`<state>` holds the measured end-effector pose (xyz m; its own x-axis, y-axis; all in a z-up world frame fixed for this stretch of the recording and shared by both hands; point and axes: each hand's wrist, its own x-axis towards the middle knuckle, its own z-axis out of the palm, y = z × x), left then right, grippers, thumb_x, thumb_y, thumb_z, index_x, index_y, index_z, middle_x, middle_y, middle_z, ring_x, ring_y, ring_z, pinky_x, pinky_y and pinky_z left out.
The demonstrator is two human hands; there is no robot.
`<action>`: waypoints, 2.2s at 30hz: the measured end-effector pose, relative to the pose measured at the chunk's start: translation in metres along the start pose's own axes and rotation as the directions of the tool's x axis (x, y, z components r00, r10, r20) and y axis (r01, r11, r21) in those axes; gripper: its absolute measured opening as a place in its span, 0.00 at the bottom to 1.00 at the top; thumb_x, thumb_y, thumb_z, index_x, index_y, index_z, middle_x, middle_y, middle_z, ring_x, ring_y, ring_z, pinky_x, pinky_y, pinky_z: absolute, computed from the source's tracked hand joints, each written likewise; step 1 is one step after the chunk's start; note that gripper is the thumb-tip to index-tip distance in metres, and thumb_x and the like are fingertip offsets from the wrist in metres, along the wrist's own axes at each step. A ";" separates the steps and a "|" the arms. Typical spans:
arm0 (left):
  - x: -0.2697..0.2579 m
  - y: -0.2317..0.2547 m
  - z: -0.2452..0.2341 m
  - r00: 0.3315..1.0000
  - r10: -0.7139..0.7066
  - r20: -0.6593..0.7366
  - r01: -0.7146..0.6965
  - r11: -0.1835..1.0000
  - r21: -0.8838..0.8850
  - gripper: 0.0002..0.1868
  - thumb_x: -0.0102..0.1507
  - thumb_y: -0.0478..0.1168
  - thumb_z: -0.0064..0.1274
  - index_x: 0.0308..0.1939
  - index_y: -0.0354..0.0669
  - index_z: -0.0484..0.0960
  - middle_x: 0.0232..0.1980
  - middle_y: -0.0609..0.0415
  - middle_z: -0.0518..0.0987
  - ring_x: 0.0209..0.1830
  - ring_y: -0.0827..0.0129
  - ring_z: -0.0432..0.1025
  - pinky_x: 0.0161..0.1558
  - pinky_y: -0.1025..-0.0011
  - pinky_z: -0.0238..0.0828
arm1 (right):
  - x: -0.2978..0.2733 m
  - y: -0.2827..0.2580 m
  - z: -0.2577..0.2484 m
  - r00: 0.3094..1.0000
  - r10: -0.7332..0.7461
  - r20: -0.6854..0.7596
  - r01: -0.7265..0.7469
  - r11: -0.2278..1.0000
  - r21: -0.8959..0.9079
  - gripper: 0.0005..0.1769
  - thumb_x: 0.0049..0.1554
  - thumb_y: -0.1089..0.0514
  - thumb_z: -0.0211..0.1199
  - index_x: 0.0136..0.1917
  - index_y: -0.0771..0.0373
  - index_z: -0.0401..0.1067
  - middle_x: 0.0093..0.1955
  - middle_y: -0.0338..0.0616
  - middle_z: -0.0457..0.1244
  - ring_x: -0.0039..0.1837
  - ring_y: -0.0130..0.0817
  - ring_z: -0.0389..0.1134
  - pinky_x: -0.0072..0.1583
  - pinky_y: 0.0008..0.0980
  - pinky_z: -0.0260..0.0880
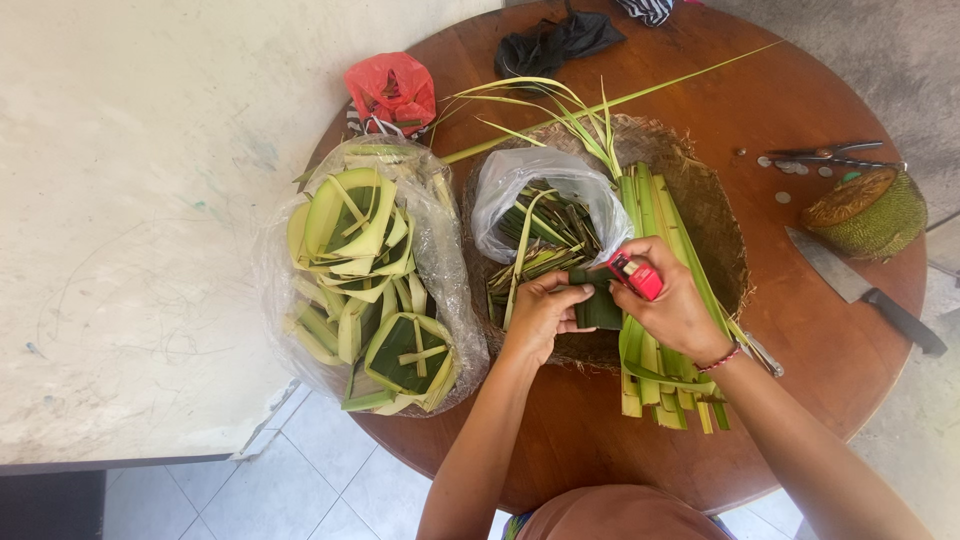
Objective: The person weaves a small basket using palm leaves and a red stapler. They fold and interlace the leaves, then secure the structure with staples, placing the finished basket into a woven tray.
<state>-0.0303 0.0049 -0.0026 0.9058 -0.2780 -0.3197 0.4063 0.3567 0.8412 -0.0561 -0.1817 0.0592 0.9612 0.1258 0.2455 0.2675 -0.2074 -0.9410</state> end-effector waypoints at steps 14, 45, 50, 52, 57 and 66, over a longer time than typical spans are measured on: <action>-0.007 0.035 -0.057 0.906 0.258 -0.336 -0.240 0.966 0.094 0.07 0.61 0.30 0.57 0.44 0.37 0.84 0.39 0.48 0.85 0.34 0.68 0.82 0.34 0.67 0.86 | 0.082 0.052 0.027 0.898 0.287 0.332 0.000 0.756 -0.654 0.24 0.53 0.60 0.68 0.60 0.56 0.64 0.47 0.50 0.71 0.49 0.44 0.74 0.51 0.40 0.73; -0.017 0.017 -0.048 0.981 0.159 -0.114 -0.177 0.970 -0.167 0.12 0.65 0.33 0.52 0.52 0.37 0.79 0.47 0.46 0.84 0.41 0.62 0.82 0.39 0.62 0.86 | 0.071 0.022 0.031 0.869 0.324 0.375 -0.442 0.847 0.294 0.20 0.50 0.67 0.72 0.54 0.65 0.68 0.43 0.36 0.66 0.42 0.25 0.67 0.44 0.29 0.69; -0.016 0.007 -0.040 0.957 0.276 -0.093 -0.287 0.946 -0.151 0.10 0.67 0.34 0.58 0.51 0.34 0.83 0.46 0.53 0.83 0.41 0.73 0.78 0.42 0.71 0.79 | 0.063 0.017 0.034 0.924 0.359 0.130 -0.376 0.915 0.145 0.22 0.49 0.65 0.71 0.57 0.60 0.70 0.42 0.35 0.67 0.39 0.23 0.65 0.42 0.29 0.67; -0.016 0.006 -0.038 0.943 0.313 -0.113 -0.322 0.943 -0.078 0.11 0.64 0.33 0.61 0.50 0.35 0.85 0.46 0.54 0.84 0.42 0.76 0.77 0.44 0.74 0.77 | 0.060 0.018 0.035 0.947 0.309 0.085 -0.314 0.948 0.047 0.18 0.50 0.65 0.72 0.54 0.64 0.74 0.42 0.36 0.68 0.42 0.22 0.65 0.46 0.27 0.68; -0.017 0.007 -0.030 0.923 0.350 -0.160 -0.358 0.934 -0.022 0.13 0.61 0.31 0.64 0.49 0.37 0.86 0.44 0.56 0.85 0.41 0.77 0.77 0.46 0.74 0.75 | 0.052 0.017 0.035 0.983 0.177 0.053 -0.172 0.982 -0.082 0.15 0.50 0.64 0.73 0.51 0.66 0.75 0.41 0.39 0.68 0.44 0.22 0.65 0.50 0.26 0.69; -0.020 0.012 -0.024 0.899 0.413 -0.144 -0.402 0.910 0.100 0.12 0.61 0.29 0.64 0.49 0.35 0.86 0.44 0.56 0.85 0.41 0.78 0.76 0.47 0.77 0.74 | 0.045 0.002 0.031 0.984 0.168 0.064 -0.155 0.973 -0.172 0.19 0.50 0.61 0.74 0.54 0.65 0.73 0.42 0.42 0.70 0.45 0.24 0.67 0.53 0.28 0.70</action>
<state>-0.0404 0.0363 0.0029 0.9997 0.0255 -0.0026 -0.0065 0.3470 0.9379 -0.0141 -0.1464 0.0611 0.9862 0.1506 0.0683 0.1226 -0.3885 -0.9132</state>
